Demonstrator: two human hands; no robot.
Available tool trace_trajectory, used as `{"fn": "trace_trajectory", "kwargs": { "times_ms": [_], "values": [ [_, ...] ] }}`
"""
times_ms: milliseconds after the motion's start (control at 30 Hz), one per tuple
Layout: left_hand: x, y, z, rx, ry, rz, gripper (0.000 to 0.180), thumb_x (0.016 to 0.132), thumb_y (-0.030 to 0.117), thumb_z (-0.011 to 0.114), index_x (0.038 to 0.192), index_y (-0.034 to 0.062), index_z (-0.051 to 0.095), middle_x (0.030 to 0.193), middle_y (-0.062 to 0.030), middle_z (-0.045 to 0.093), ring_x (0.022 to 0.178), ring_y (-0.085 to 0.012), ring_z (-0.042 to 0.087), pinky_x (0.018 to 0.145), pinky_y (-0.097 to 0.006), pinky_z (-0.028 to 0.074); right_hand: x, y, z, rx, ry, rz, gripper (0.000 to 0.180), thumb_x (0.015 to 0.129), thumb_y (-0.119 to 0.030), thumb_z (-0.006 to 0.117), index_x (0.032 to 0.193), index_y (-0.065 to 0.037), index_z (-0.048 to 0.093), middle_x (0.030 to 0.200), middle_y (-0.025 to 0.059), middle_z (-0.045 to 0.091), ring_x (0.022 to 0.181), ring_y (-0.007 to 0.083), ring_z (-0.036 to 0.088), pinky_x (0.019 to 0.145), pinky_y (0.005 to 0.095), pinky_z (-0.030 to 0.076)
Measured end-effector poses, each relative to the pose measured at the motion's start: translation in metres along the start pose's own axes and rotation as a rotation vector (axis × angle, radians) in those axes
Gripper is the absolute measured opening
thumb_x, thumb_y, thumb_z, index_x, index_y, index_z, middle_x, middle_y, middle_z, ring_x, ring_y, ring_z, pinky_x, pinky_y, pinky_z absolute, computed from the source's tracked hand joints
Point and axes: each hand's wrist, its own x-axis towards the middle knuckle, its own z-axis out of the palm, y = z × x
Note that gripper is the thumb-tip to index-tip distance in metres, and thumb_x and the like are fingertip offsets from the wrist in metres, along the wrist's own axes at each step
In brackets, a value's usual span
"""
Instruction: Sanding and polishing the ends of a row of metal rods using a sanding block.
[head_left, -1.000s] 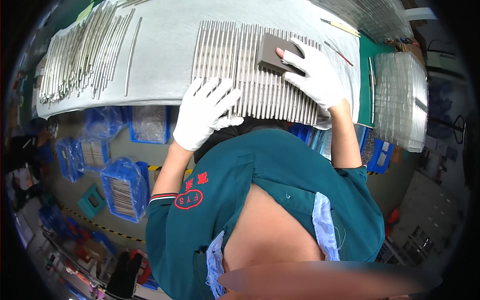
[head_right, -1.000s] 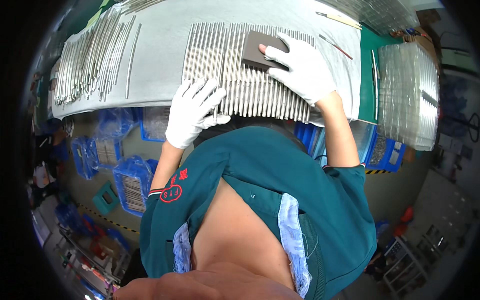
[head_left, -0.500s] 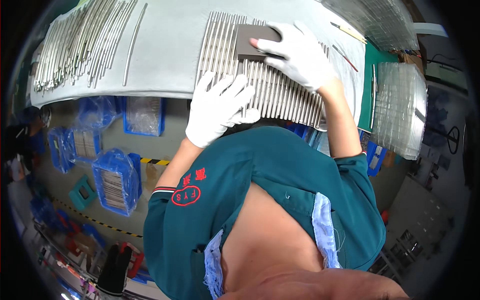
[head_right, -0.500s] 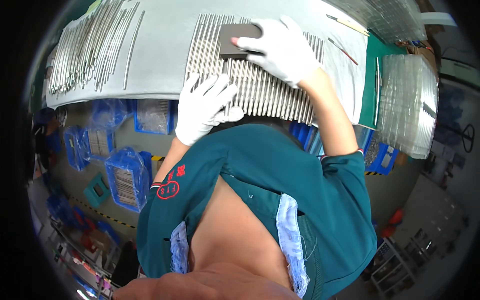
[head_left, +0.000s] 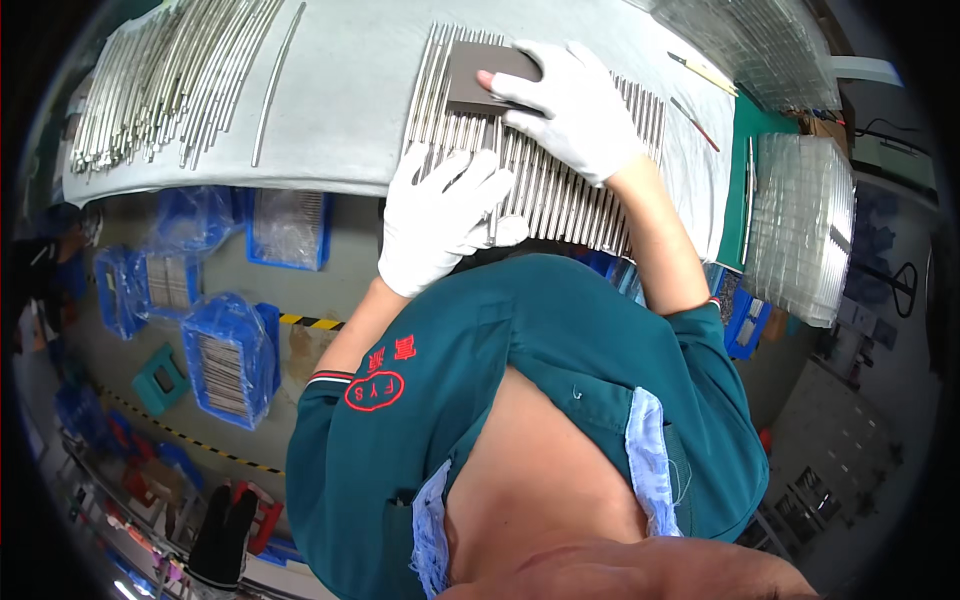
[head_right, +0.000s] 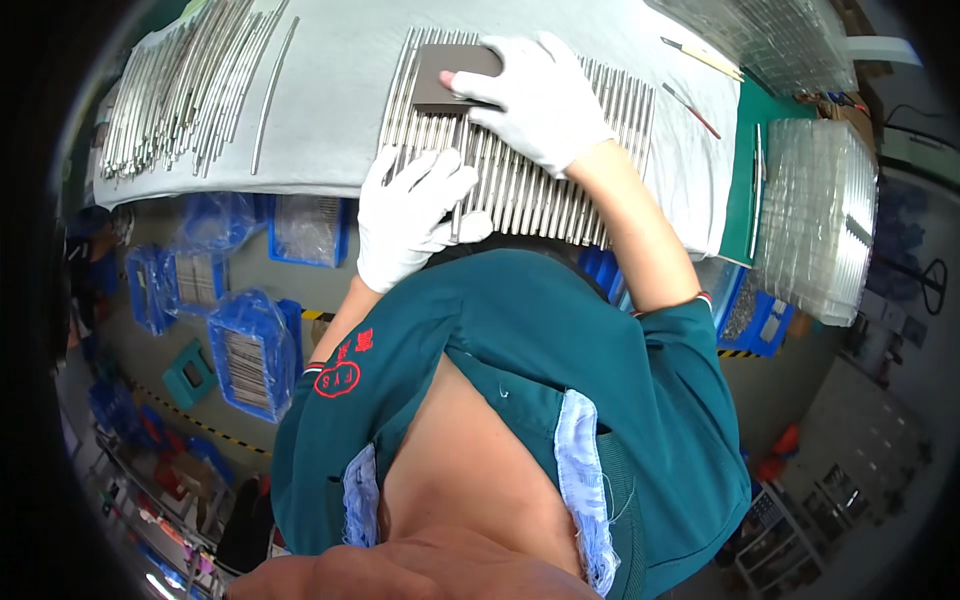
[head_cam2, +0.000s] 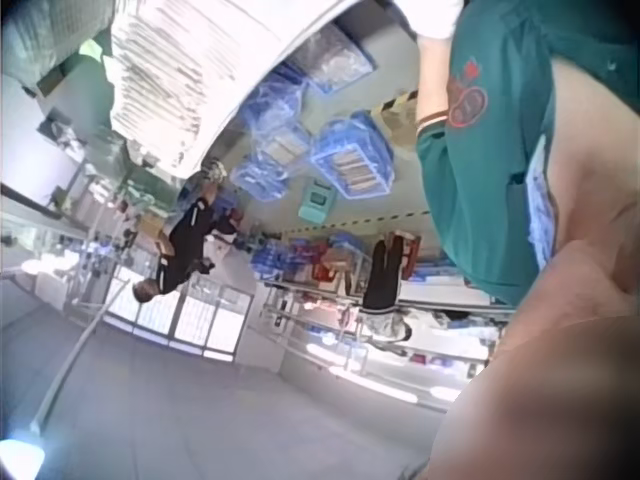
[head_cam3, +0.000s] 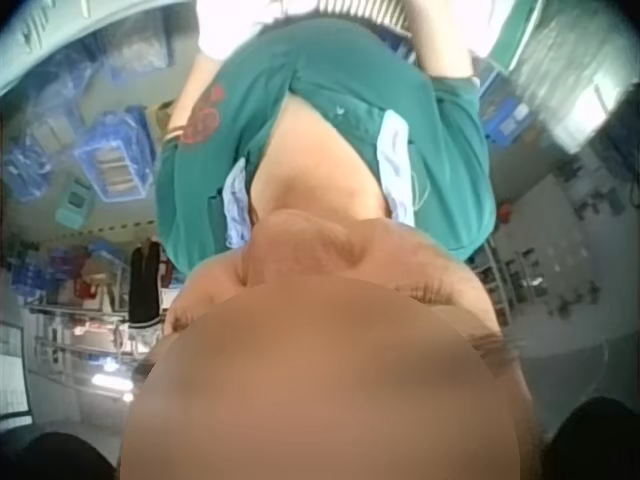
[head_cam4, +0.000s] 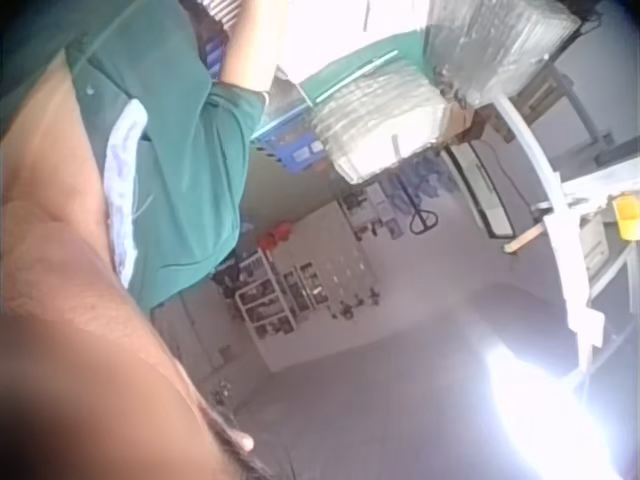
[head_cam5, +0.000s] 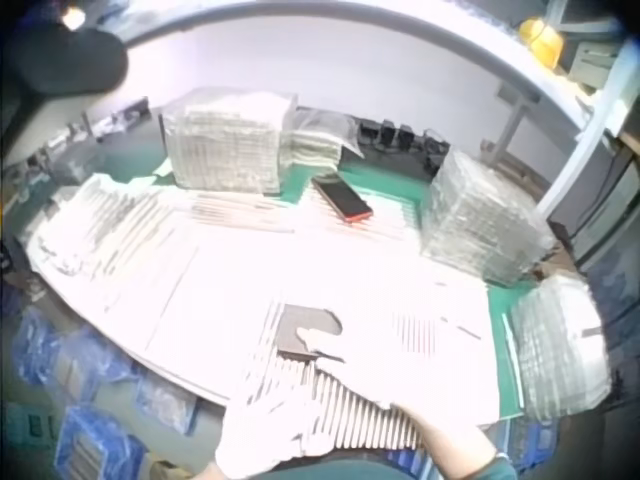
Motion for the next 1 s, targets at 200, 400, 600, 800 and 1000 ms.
{"fn": "trace_trajectory", "kwargs": {
  "times_ms": [200,400,600,800,1000],
  "values": [
    [-0.005,-0.004,0.005,-0.061,0.104,-0.018,0.046,0.075,0.051,0.067,0.098,0.0111,0.066,0.099,-0.0042,0.063,0.090,-0.0201,0.060,0.085,-0.042,0.044,-0.048,0.039,-0.013,0.053,-0.041,0.141,0.041,0.086,-0.034,0.063,0.126,-0.028,0.063,0.130,0.0150,0.054,0.113,0.0327,0.052,0.099,0.0435,0.040],
    [-0.004,-0.003,0.006,-0.042,0.111,0.000,0.045,0.075,0.050,0.068,0.097,0.0112,0.066,0.098,-0.0042,0.064,0.090,-0.0203,0.061,0.085,-0.042,0.044,-0.005,0.002,0.003,0.050,0.010,0.049,0.038,0.086,-0.035,0.062,0.125,-0.031,0.062,0.126,0.0143,0.055,0.115,0.0283,0.053,0.101,0.0418,0.037],
    [-0.004,0.002,0.004,-0.003,0.072,-0.018,0.041,0.077,0.048,0.067,0.096,0.0110,0.066,0.098,-0.0036,0.063,0.087,-0.0200,0.060,0.085,-0.044,0.043,-0.021,0.029,-0.002,0.069,-0.071,0.045,0.041,0.086,-0.033,0.064,0.127,-0.031,0.061,0.128,0.0136,0.055,0.117,0.0278,0.052,0.102,0.0408,0.035],
    [-0.001,0.002,0.002,0.005,-0.072,-0.030,0.047,0.075,0.051,0.068,0.097,0.0095,0.067,0.103,-0.0064,0.067,0.092,-0.0224,0.062,0.088,-0.045,0.043,0.002,0.015,0.006,0.057,0.023,-0.056,0.043,0.083,-0.028,0.067,0.126,-0.029,0.063,0.130,0.0128,0.053,0.112,0.0304,0.052,0.099,0.0400,0.040],
    [-0.003,0.002,0.005,0.007,-0.004,-0.020,0.040,0.078,0.048,0.065,0.097,0.0119,0.065,0.100,-0.0029,0.062,0.091,-0.0184,0.059,0.089,-0.042,0.041,-0.015,0.039,0.005,0.064,-0.062,0.032,0.041,0.085,-0.033,0.065,0.126,-0.034,0.063,0.130,0.0135,0.054,0.117,0.0299,0.052,0.100,0.0411,0.040]
  ]
}}
